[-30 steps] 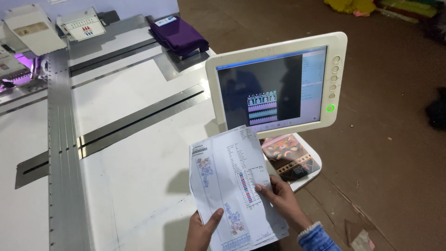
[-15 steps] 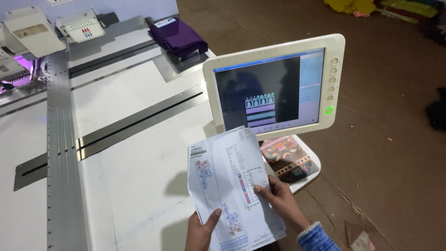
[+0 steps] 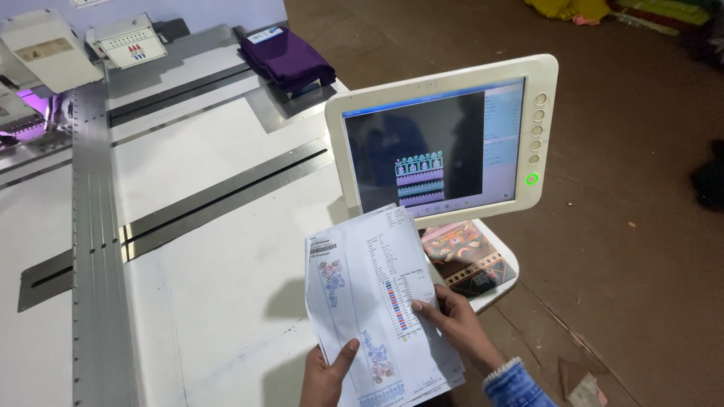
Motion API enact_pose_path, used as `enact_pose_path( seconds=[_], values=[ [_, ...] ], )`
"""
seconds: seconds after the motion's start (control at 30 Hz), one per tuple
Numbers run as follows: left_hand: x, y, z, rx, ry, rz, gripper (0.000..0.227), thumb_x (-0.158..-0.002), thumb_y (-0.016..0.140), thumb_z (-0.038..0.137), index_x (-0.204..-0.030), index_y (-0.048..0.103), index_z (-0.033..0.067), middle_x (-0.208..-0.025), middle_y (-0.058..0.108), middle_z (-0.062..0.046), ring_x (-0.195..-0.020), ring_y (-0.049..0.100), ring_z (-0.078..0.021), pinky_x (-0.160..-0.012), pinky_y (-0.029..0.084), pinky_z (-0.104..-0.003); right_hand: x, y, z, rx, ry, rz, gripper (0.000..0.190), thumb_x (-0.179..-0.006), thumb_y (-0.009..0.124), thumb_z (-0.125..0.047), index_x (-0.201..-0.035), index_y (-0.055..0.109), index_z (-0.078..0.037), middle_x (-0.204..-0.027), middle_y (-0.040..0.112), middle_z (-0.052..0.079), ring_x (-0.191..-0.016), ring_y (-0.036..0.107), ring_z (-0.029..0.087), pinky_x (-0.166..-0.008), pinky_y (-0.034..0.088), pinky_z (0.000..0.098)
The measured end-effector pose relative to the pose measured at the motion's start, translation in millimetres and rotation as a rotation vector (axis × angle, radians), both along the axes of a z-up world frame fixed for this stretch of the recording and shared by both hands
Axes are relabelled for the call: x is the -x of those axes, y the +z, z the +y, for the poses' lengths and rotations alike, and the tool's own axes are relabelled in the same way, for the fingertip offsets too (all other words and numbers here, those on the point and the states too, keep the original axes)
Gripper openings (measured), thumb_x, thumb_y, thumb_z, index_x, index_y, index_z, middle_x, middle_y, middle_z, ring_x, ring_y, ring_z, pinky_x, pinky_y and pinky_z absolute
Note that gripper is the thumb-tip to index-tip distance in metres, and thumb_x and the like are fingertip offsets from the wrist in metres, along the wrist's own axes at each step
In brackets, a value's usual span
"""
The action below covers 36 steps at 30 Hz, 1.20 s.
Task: Operating an industrial embroidery machine's touch screen control panel while referencing a printed pattern sheet.
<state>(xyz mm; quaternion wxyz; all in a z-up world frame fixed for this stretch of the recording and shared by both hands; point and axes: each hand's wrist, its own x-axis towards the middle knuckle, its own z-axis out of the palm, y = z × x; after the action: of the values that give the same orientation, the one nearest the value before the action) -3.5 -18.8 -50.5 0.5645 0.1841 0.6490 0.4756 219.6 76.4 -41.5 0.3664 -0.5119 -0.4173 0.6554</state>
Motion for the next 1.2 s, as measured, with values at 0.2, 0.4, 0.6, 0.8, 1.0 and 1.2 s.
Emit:
enact_pose_path(
  seconds=[0.2,0.4,0.6,0.8,1.0,1.2],
  values=[
    [1,-6,3,0.040,-0.021,0.051,0.052,-0.080,0.077,0.029,-0.124,0.080,0.0012,-0.112,0.088,-0.019,-0.105,0.082,-0.0346,-0.093,0.064,-0.043,-2,5,2,0.008,0.031,-0.032,0.034,-0.084,0.076,-0.017,-0.112,0.076,0.003,-0.107,0.084,0.019,-0.084,0.079,0.028,-0.067,0.066,0.0375],
    [5,-31,7,0.058,0.049,0.079,0.044,-0.082,0.079,0.025,-0.115,0.081,-0.0044,-0.103,0.087,-0.022,-0.095,0.081,-0.0340,-0.085,0.063,-0.042,-9,-4,7,-0.042,0.089,-0.042,0.032,-0.085,0.075,-0.023,-0.107,0.076,0.001,-0.105,0.084,0.017,-0.083,0.079,0.025,-0.064,0.064,0.0334],
    [35,-93,6,-0.100,0.246,0.300,0.046,-0.077,0.084,0.019,-0.116,0.079,-0.0048,-0.113,0.083,-0.019,-0.108,0.075,-0.0209,-0.098,0.056,-0.033,-61,-34,58,-0.329,-0.154,-1.001,0.058,-0.094,0.053,-0.052,-0.150,0.054,-0.036,-0.091,0.077,0.016,-0.088,0.073,0.039,-0.073,0.051,0.0485],
    [35,-54,6,0.054,0.230,0.382,0.050,-0.081,0.082,0.027,-0.118,0.075,-0.0053,-0.116,0.081,-0.015,-0.113,0.072,-0.0267,-0.103,0.050,-0.033,-94,-9,106,-0.507,-0.375,-1.219,0.061,-0.098,0.049,-0.037,-0.158,0.045,-0.035,-0.081,0.077,0.009,-0.073,0.070,0.042,-0.072,0.051,0.0548],
    [26,-40,8,0.070,0.224,0.299,0.047,-0.083,0.081,0.024,-0.120,0.076,-0.0045,-0.113,0.082,-0.017,-0.110,0.074,-0.0298,-0.097,0.053,-0.035,-86,26,110,-0.363,-0.252,-1.286,0.066,-0.099,0.043,-0.037,-0.164,0.034,-0.040,-0.073,0.072,0.020,-0.072,0.070,0.039,-0.076,0.055,0.0534],
    [26,-45,5,-0.062,0.261,0.269,0.049,-0.081,0.079,0.018,-0.124,0.074,-0.0051,-0.123,0.079,-0.018,-0.121,0.070,-0.0266,-0.105,0.053,-0.036,-82,12,108,-0.329,-0.158,-1.392,0.069,-0.099,0.042,-0.047,-0.165,0.027,-0.034,-0.087,0.074,0.022,-0.079,0.071,0.047,-0.074,0.054,0.0568]
  ],
)
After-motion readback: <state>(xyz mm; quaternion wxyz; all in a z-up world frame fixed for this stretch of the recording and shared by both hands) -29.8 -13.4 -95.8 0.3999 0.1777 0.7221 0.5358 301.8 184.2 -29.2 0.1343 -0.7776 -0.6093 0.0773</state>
